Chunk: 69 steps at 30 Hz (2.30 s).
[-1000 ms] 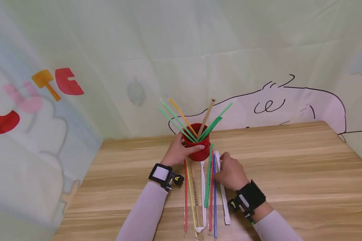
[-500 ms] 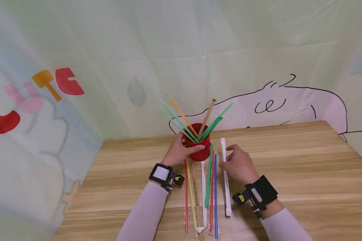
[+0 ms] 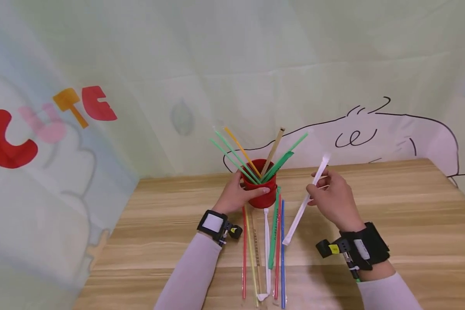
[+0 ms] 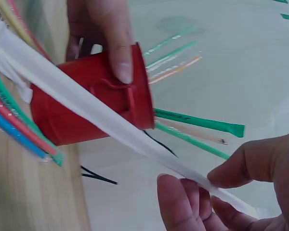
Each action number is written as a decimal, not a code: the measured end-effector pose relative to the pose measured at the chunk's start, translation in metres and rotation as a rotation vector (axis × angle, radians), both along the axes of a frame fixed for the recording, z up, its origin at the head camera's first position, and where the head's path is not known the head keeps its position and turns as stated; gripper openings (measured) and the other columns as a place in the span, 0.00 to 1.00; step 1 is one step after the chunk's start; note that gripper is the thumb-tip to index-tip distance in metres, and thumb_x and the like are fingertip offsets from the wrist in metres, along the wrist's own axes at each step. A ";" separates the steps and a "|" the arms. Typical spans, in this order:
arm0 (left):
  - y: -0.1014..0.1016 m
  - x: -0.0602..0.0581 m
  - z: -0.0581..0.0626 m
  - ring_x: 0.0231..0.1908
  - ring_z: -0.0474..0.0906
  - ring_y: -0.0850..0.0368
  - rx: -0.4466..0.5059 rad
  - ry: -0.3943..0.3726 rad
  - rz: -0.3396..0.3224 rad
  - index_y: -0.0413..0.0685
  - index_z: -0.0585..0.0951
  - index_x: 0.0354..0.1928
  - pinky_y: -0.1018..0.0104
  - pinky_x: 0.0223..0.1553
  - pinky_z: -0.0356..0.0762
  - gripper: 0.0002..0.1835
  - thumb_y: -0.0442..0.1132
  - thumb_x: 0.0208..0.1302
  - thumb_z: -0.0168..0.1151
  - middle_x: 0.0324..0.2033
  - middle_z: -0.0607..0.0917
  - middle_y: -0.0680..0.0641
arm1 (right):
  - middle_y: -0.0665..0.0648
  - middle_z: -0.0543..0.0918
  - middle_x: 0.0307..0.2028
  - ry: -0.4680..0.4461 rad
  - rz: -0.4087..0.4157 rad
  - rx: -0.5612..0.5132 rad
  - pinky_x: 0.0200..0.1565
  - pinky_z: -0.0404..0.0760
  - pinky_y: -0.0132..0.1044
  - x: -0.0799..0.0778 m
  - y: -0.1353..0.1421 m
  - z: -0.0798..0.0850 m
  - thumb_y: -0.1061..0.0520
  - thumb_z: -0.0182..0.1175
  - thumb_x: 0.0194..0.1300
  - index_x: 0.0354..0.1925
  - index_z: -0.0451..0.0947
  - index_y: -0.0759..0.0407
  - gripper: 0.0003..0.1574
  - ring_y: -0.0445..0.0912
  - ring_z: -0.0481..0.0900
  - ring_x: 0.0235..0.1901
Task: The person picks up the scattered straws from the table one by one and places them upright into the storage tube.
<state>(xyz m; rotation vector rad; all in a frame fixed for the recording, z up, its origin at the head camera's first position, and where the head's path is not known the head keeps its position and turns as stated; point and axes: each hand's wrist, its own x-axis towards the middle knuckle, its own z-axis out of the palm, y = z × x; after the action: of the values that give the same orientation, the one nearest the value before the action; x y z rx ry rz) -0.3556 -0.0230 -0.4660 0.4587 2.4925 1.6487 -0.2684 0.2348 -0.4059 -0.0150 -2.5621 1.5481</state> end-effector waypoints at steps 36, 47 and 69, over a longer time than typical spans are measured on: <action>0.005 -0.003 -0.003 0.63 0.76 0.50 0.001 0.006 0.009 0.60 0.66 0.74 0.49 0.60 0.81 0.45 0.57 0.58 0.77 0.66 0.78 0.50 | 0.52 0.75 0.46 0.341 -0.166 -0.170 0.39 0.86 0.25 -0.034 -0.037 0.034 0.58 0.57 0.77 0.64 0.61 0.66 0.26 0.29 0.86 0.33; 0.005 -0.004 -0.002 0.63 0.76 0.53 0.015 -0.004 0.009 0.63 0.66 0.73 0.50 0.63 0.79 0.45 0.59 0.57 0.77 0.64 0.79 0.52 | 0.69 0.78 0.52 0.258 -0.065 -0.053 0.37 0.82 0.18 -0.043 -0.056 0.010 0.59 0.56 0.77 0.63 0.61 0.70 0.25 0.58 0.89 0.44; 0.011 -0.001 0.000 0.62 0.77 0.53 0.028 -0.022 0.003 0.63 0.66 0.73 0.53 0.61 0.81 0.43 0.57 0.58 0.77 0.64 0.79 0.51 | 0.67 0.78 0.50 0.068 -0.033 0.085 0.36 0.77 0.37 -0.041 -0.056 -0.016 0.47 0.59 0.76 0.65 0.63 0.69 0.34 0.55 0.77 0.45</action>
<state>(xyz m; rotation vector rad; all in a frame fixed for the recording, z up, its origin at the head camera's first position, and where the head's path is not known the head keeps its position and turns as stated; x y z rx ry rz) -0.3569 -0.0123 -0.4656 0.4372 2.4592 1.6822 -0.3093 0.1791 -0.4214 0.0042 -2.5586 1.4028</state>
